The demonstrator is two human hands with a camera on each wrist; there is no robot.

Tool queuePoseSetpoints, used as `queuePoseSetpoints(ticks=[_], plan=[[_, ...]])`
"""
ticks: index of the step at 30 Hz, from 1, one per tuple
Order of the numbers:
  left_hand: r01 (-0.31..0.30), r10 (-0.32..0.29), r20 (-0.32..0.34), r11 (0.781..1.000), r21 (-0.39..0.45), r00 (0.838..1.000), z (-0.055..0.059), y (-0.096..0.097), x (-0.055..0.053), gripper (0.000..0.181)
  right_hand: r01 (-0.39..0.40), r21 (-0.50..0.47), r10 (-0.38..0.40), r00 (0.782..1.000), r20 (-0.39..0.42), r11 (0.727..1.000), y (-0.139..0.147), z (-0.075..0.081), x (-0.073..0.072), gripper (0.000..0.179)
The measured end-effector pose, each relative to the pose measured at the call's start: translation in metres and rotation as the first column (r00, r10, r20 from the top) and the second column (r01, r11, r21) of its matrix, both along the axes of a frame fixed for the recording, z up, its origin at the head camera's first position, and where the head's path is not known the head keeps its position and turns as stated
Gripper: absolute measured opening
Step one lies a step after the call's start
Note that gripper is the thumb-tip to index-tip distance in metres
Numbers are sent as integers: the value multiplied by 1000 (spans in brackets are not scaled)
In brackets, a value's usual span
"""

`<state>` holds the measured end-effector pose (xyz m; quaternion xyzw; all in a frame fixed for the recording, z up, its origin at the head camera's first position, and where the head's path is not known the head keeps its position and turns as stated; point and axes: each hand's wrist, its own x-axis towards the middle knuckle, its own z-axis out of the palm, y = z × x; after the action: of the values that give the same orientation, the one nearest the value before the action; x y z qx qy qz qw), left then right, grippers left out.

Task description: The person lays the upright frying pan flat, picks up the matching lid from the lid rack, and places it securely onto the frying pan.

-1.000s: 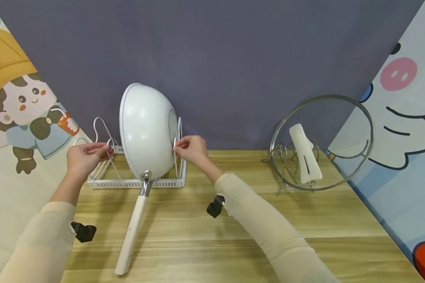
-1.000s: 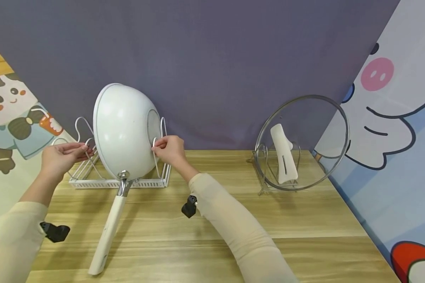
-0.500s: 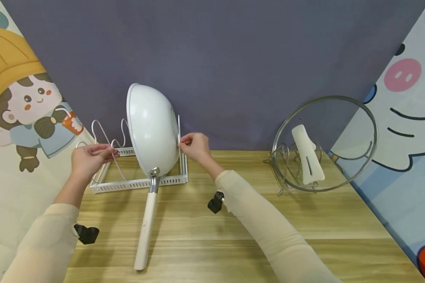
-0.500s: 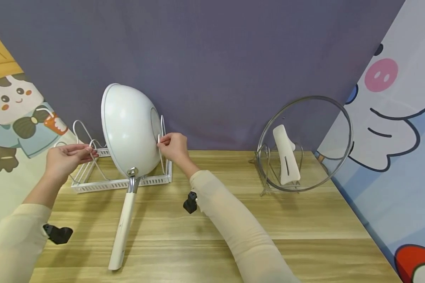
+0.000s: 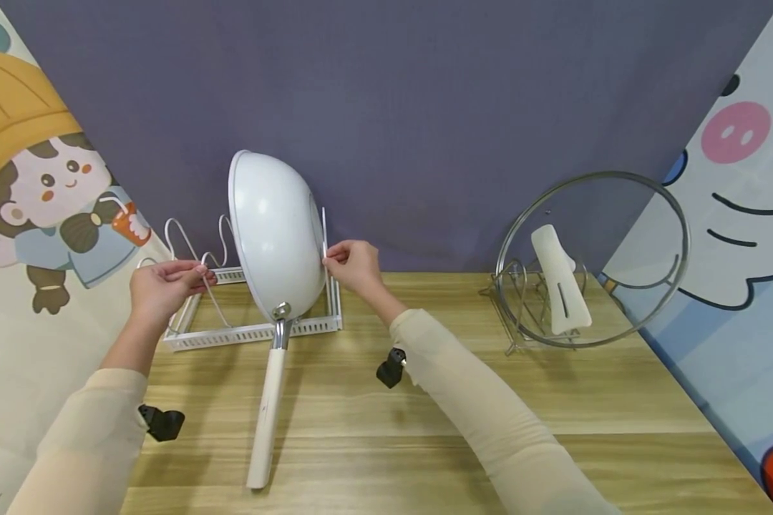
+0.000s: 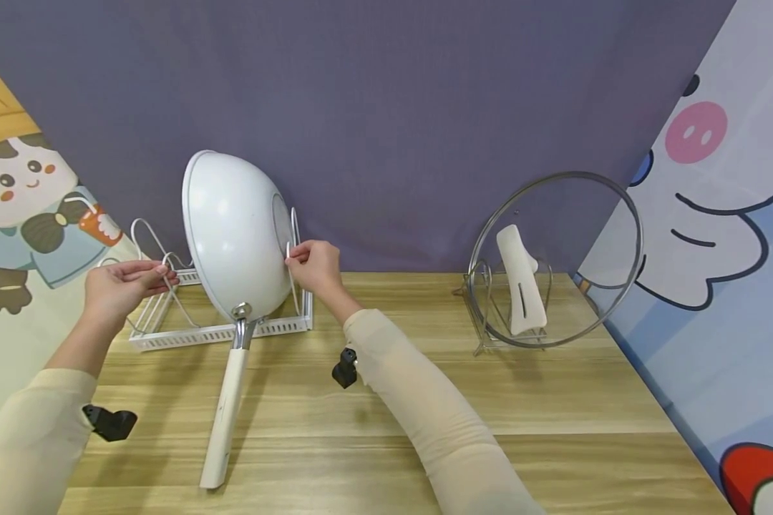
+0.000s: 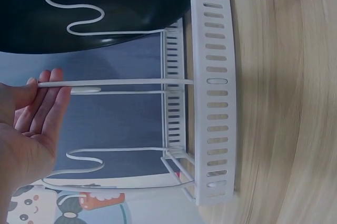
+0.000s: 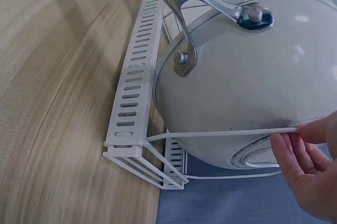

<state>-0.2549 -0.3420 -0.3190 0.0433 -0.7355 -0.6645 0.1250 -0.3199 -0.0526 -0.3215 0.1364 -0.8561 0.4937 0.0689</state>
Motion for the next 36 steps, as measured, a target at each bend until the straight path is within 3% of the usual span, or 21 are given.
queuePoseSetpoints(ticks=[7,17,19,22,24,26,29,33,36], plan=[[-46,46,5,998,-34,999,-1,2,-3,33,21,20,-21,1000,-15,1000,-1,-1,0,12],[-98,96,-38,992,-73,995,-2,5,1,30,20,-16,-21,999,-24,1000,-1,-4,4,13],[-122,119,-38,986,-113,992,-4,6,5,22,24,-29,-25,999,-21,999,0,-6,6,14],[-188,186,-33,954,-234,982,-11,9,14,6,50,-42,-50,999,-1,998,3,-11,10,16],[-225,233,-20,910,-347,972,-17,12,24,23,68,-69,-67,998,22,995,6,-15,13,18],[-229,247,-7,886,-403,969,-24,16,34,39,73,-115,-65,996,66,991,8,-19,16,20],[-178,216,39,884,-433,976,-32,23,51,51,58,-202,-29,989,142,978,11,-26,21,22],[-51,102,110,918,-393,989,-44,36,69,57,25,-275,45,969,244,961,14,-36,31,25],[70,-17,164,944,-323,986,-53,48,79,58,16,-301,79,950,302,954,16,-45,40,27]])
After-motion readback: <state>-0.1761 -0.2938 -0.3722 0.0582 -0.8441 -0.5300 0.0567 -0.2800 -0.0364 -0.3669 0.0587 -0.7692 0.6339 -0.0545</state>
